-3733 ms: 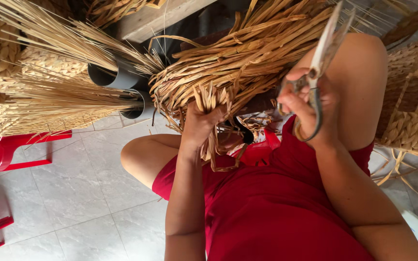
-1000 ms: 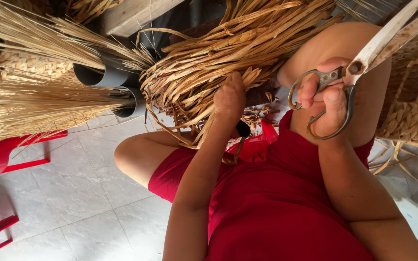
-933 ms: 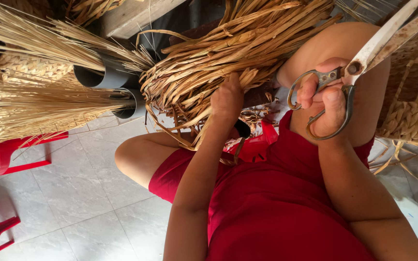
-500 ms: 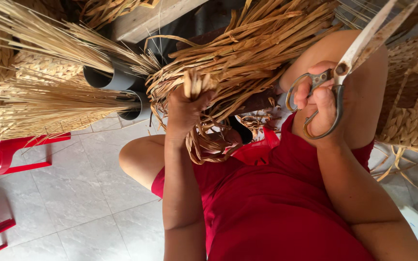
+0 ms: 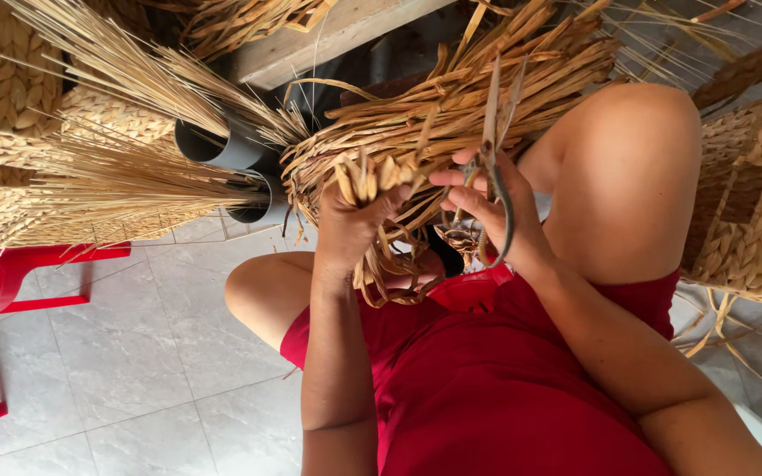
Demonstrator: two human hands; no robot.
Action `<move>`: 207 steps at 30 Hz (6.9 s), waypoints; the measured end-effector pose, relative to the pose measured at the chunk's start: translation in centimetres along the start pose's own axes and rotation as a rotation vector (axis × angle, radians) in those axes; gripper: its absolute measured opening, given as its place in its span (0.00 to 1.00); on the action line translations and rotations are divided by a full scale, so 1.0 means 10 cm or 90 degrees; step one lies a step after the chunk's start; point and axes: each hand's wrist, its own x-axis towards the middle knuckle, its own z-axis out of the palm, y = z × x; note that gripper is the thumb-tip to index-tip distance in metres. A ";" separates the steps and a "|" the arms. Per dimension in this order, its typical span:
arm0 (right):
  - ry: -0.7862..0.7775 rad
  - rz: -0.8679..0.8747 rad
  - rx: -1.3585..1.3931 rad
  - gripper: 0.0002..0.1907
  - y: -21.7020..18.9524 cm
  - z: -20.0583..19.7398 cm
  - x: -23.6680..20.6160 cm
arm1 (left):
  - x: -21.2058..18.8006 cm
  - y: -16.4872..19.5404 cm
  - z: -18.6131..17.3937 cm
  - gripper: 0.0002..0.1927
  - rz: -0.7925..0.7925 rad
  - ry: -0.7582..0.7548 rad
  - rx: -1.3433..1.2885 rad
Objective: The person sits on the floor trimming dried palm leaves with scissors, cutting strips off bundles of leaves and setting trimmed pieces aside while working through the pile.
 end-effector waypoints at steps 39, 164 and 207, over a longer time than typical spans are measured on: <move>-0.106 -0.228 -0.419 0.20 -0.07 0.15 -0.15 | 0.23 0.44 0.22 0.14 0.100 0.079 -0.201; -0.044 -0.082 -0.397 0.33 -0.25 -0.02 -0.30 | -0.18 0.12 0.73 0.07 -0.059 0.139 -0.205; -0.023 -0.028 -0.945 0.40 1.58 0.20 0.58 | -0.57 1.24 -1.15 0.11 0.308 0.371 -0.218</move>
